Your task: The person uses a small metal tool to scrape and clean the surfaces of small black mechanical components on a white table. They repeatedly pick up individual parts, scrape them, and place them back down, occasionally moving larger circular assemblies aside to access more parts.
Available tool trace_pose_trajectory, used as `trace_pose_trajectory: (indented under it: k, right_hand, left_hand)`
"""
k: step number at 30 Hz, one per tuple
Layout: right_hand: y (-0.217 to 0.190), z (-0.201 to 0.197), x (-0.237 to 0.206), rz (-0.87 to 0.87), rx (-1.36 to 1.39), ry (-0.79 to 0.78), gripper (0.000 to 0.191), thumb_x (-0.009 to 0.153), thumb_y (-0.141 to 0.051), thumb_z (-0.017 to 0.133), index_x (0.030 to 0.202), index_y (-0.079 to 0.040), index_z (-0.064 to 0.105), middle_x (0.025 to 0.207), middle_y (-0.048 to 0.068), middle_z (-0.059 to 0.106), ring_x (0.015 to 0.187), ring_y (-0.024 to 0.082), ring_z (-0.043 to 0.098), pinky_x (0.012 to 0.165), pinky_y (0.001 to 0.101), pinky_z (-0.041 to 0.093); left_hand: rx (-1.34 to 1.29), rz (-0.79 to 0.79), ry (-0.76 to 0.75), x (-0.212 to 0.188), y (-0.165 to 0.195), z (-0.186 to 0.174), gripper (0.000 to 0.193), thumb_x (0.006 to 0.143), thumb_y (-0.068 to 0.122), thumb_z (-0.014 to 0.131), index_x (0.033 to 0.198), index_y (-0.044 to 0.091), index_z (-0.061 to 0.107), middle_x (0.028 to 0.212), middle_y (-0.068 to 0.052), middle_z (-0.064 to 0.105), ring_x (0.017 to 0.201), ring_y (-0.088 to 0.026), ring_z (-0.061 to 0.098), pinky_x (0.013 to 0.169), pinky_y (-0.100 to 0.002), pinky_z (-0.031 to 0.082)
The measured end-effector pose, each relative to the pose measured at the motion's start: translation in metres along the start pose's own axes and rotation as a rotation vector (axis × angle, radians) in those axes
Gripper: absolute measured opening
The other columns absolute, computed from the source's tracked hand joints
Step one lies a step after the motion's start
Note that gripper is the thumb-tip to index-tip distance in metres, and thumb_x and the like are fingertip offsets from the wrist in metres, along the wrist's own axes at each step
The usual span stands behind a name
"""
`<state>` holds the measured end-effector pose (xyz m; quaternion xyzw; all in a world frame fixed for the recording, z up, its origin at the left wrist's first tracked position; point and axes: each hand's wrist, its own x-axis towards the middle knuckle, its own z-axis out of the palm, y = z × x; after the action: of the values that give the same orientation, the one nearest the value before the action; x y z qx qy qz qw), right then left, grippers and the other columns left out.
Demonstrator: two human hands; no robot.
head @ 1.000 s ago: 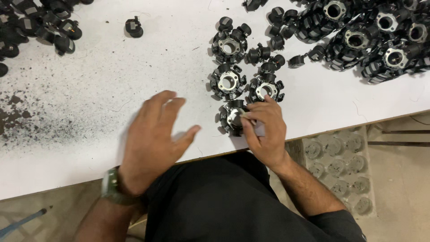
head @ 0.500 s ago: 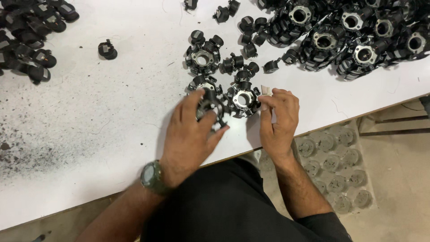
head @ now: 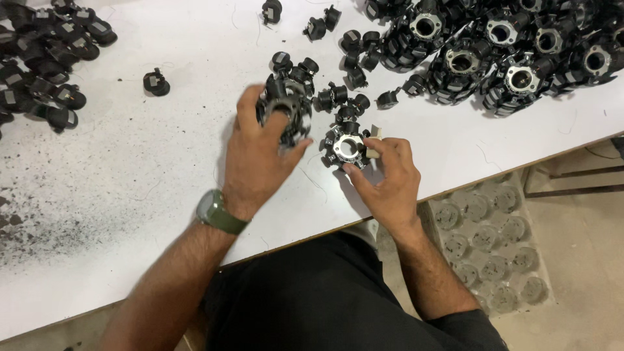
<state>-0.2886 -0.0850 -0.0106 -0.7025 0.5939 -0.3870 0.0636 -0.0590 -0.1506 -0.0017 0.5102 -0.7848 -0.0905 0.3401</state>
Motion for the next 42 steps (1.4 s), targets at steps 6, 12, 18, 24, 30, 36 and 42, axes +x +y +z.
trace_pose_trajectory:
  k: [6, 12, 18, 24, 30, 36, 42]
  right_hand:
    - [-0.003, 0.003, 0.005, 0.023, -0.007, -0.085, 0.064, 0.076, -0.029, 0.095, 0.124, -0.003, 0.062, 0.113, 0.013, 0.055, 0.087, 0.021, 0.067, 0.065, 0.0298, 0.061]
    - [0.003, -0.001, 0.0, -0.064, -0.134, -0.042, 0.061, 0.077, -0.03, 0.094, 0.123, -0.003, 0.065, 0.115, 0.013, 0.058, 0.094, 0.024, 0.064, 0.075, 0.0371, 0.058]
    - [0.042, -0.027, -0.012, 0.05, -0.309, -0.019, 0.062, 0.076, -0.034, 0.093, 0.122, -0.002, 0.064, 0.116, 0.016, 0.056, 0.1, 0.031, 0.062, 0.079, 0.042, 0.054]
    - [0.085, -0.056, 0.001, 0.12, -0.309, 0.182, 0.052, 0.094, -0.029, 0.088, 0.127, 0.001, 0.063, 0.122, 0.017, 0.057, 0.114, 0.032, 0.06, 0.093, 0.0454, 0.052]
    - [0.086, -0.048, 0.001, -0.119, 0.017, 0.482, 0.023, 0.114, -0.014, 0.066, 0.13, 0.002, 0.061, 0.122, 0.012, 0.055, 0.115, 0.024, 0.056, 0.1, 0.0369, 0.049]
    - [0.063, -0.017, -0.004, -0.144, 0.164, 0.434, 0.016, 0.111, -0.007, 0.065, 0.123, 0.004, 0.063, 0.122, 0.013, 0.057, 0.103, 0.02, 0.059, 0.088, 0.0305, 0.052]
    - [0.052, -0.012, -0.018, -0.179, 0.393, 0.403, 0.013, 0.113, -0.004, 0.062, 0.122, 0.004, 0.058, 0.123, 0.011, 0.054, 0.114, 0.019, 0.064, 0.103, 0.032, 0.057]
  left_hand:
    - [-0.062, -0.021, 0.02, 0.054, -0.029, 0.025, 0.052, 0.08, 0.029, 0.094, 0.115, 0.001, 0.066, 0.151, -0.023, 0.032, 0.118, -0.041, 0.061, 0.091, -0.043, 0.06]
    - [-0.085, -0.112, -0.157, 0.038, -0.013, 0.014, 0.051, 0.08, 0.029, 0.09, 0.116, 0.003, 0.064, 0.152, -0.022, 0.028, 0.122, -0.045, 0.055, 0.088, -0.043, 0.062]
    - [0.0, 0.125, -0.276, -0.041, 0.026, -0.002, 0.075, 0.074, 0.055, 0.085, 0.116, -0.001, 0.058, 0.149, -0.031, 0.03, 0.124, -0.048, 0.051, 0.094, -0.055, 0.056]
    - [0.097, 0.377, -0.239, -0.021, 0.065, 0.054, 0.064, 0.08, 0.058, 0.078, 0.115, 0.009, 0.058, 0.154, -0.026, 0.035, 0.145, -0.045, 0.034, 0.115, -0.068, 0.031]
    - [0.108, 0.346, -0.164, 0.066, 0.103, 0.101, 0.075, 0.076, 0.059, 0.079, 0.129, 0.011, 0.054, 0.156, -0.023, 0.035, 0.147, -0.043, 0.031, 0.118, -0.071, 0.024]
    - [0.102, 0.472, -0.069, 0.074, 0.061, 0.086, 0.074, 0.085, 0.048, 0.073, 0.144, 0.01, 0.047, 0.157, -0.024, 0.034, 0.143, -0.041, 0.031, 0.113, -0.069, 0.028]
    - [0.502, -0.017, 0.376, -0.001, -0.136, -0.095, 0.039, 0.097, 0.029, 0.081, 0.125, 0.005, 0.071, 0.145, -0.012, 0.054, 0.137, -0.032, 0.046, 0.115, -0.054, 0.035]
